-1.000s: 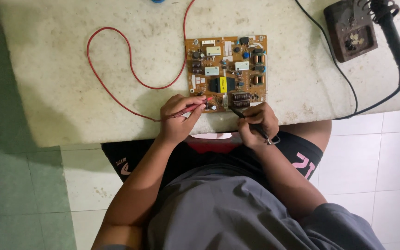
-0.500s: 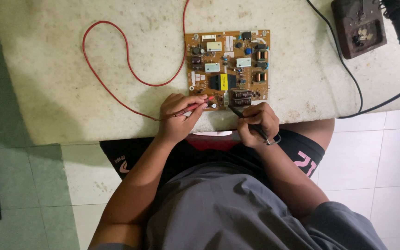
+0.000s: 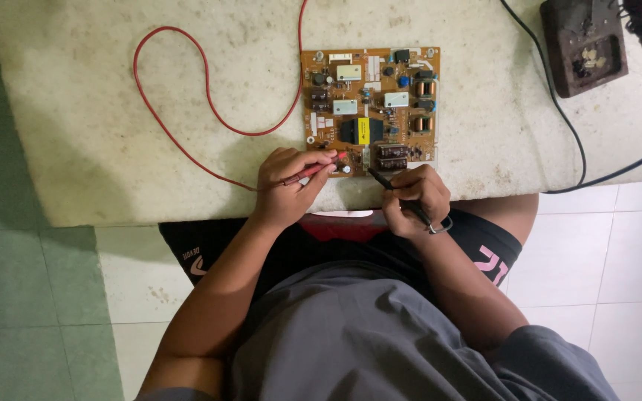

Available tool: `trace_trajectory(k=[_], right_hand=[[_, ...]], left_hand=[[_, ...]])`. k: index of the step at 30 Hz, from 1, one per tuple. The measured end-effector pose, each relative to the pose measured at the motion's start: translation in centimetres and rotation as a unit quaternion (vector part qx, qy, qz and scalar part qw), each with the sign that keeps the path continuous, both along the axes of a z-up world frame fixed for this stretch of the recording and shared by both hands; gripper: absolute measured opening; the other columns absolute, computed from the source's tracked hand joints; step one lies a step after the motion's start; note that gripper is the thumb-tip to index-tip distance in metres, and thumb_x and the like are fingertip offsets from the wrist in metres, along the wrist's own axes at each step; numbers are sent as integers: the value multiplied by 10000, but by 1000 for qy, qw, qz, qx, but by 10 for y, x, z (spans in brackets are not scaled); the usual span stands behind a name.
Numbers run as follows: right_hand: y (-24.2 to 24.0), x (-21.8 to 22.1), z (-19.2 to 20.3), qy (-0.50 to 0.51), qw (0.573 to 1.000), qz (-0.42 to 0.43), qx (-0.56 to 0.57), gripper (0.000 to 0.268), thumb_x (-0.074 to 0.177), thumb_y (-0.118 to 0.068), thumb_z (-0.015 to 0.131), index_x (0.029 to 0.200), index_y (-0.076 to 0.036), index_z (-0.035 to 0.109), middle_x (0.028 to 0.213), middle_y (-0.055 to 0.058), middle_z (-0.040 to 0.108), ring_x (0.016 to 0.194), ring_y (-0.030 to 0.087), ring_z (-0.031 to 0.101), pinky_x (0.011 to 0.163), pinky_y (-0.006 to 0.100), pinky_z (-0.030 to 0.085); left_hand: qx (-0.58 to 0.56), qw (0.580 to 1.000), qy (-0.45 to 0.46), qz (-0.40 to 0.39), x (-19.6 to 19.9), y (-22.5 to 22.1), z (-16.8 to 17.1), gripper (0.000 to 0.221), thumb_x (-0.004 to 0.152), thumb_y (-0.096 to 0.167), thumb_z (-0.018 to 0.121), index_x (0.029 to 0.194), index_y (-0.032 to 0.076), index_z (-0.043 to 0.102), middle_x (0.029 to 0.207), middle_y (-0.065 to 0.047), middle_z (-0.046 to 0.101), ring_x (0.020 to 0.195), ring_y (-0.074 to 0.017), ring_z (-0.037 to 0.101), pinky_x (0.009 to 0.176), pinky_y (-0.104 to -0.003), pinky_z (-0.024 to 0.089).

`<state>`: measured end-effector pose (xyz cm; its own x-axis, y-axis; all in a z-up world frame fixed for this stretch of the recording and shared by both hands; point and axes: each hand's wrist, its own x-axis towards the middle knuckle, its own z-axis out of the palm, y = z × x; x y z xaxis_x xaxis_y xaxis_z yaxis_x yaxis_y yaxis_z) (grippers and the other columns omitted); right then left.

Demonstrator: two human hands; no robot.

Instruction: The person is using a multimeter to test various components and connection points on a printed circuit board (PCB) to diagnose potential issues.

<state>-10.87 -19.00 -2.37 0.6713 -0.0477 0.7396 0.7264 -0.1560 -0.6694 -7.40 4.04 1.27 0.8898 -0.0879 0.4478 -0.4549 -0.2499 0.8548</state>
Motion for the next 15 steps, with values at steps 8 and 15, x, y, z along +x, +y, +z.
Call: trace_trajectory(k=[8,15], right_hand=[[-1,-1,-6,-2,1000,18,-5,188,705,202,692,679,30,622,720,212,617,475,257,587,426,335,494],[-1,-3,-9,-15,1000,11,-7,184,708,194,709,669,39,620,711,216,622,506,269,619,444,334,515]], left_hand=[[5,1000,4,-8,2,2,-4,111,847,44,841,905,89,758,828,-50,777,674,-266,714,706,-324,547],[-2,1000,16,-10,1,3,-5,102,852,51,840,909,92,767,812,-49,774,676,-265,715,713,-320,549]])
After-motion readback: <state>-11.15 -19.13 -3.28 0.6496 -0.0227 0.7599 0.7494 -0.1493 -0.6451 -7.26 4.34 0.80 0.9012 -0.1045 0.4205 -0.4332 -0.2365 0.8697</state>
